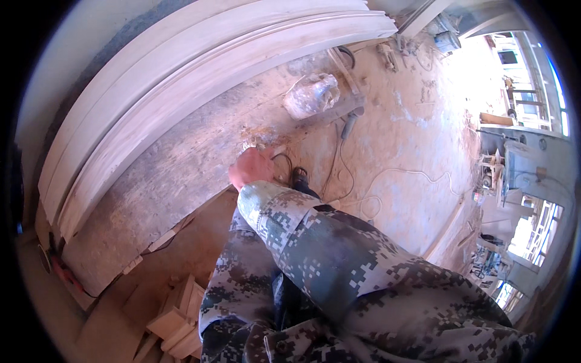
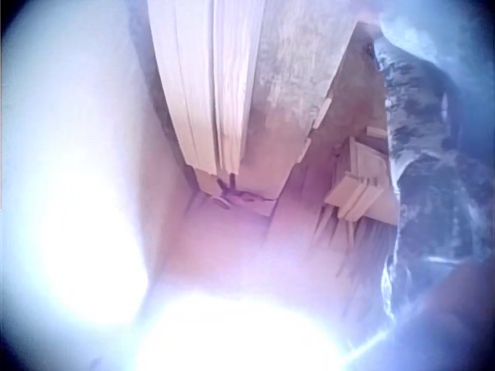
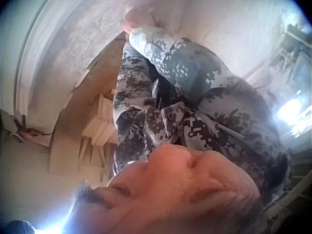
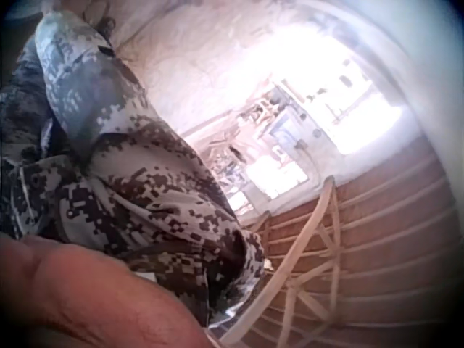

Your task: The person applies a thick white plaster-like substance to a curved wooden molding using a putty knife. They spread the material into a gap and smooth the surface repeatedly. The person then uses a chisel to scrape and refine the edges of the applied plaster.

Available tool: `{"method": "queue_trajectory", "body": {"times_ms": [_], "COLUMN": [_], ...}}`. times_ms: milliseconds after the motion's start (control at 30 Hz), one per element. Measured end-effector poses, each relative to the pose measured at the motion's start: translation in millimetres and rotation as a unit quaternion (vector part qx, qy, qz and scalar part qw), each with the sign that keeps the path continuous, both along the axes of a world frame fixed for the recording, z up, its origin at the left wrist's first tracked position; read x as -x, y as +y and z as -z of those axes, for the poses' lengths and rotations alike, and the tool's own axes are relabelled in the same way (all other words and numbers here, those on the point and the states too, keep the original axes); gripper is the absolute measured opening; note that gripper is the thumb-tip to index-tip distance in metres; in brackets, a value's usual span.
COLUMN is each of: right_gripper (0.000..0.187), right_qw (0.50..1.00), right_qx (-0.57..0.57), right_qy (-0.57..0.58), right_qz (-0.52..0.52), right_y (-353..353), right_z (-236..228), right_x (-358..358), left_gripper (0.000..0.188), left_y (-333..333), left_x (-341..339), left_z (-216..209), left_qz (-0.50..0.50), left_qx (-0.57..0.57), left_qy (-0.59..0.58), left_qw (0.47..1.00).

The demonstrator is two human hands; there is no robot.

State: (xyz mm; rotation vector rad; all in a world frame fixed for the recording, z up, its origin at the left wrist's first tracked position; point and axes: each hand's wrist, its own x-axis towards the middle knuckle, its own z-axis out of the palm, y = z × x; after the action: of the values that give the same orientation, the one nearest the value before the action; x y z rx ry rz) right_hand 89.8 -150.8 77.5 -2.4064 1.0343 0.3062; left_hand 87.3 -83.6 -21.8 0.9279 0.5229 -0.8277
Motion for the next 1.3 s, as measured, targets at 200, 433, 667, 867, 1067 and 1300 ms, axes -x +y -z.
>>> {"method": "queue_trajectory", "body": {"times_ms": [200, 433, 667, 867, 1067, 1300], "right_gripper": [0.032, 0.033, 0.032, 0.045, 0.050, 0.049], "right_qw": [1.000, 0.999, 0.996, 0.994, 0.922, 0.965], "right_qx": [0.000, 0.018, 0.036, -0.047, -0.333, -0.115], "right_qy": [-0.012, 0.001, -0.061, -0.096, -0.131, -0.235], "right_qz": [0.015, 0.041, -0.052, 0.027, 0.147, 0.002], "right_y": [11, 16, 12, -30, -93, -96], "right_z": [4, 4, 18, 19, 25, 12], "right_x": [-6, -14, 2, 21, 59, 76], "left_gripper": [0.026, 0.025, 0.024, 0.029, 0.032, 0.034], "left_y": [15, 16, 55, 28, -7, -34], "left_x": [-12, 4, 43, 91, 51, 44], "left_z": [4, 6, 19, -5, -20, -22], "left_qz": [0.015, 0.018, 0.014, 0.007, -0.020, 0.057], "left_qx": [0.008, 0.009, -0.007, -0.035, -0.035, -0.133], "left_qy": [-0.020, -0.033, -0.098, -0.021, 0.052, 0.013], "left_qw": [1.000, 0.999, 0.995, 0.999, 0.998, 0.989]}}
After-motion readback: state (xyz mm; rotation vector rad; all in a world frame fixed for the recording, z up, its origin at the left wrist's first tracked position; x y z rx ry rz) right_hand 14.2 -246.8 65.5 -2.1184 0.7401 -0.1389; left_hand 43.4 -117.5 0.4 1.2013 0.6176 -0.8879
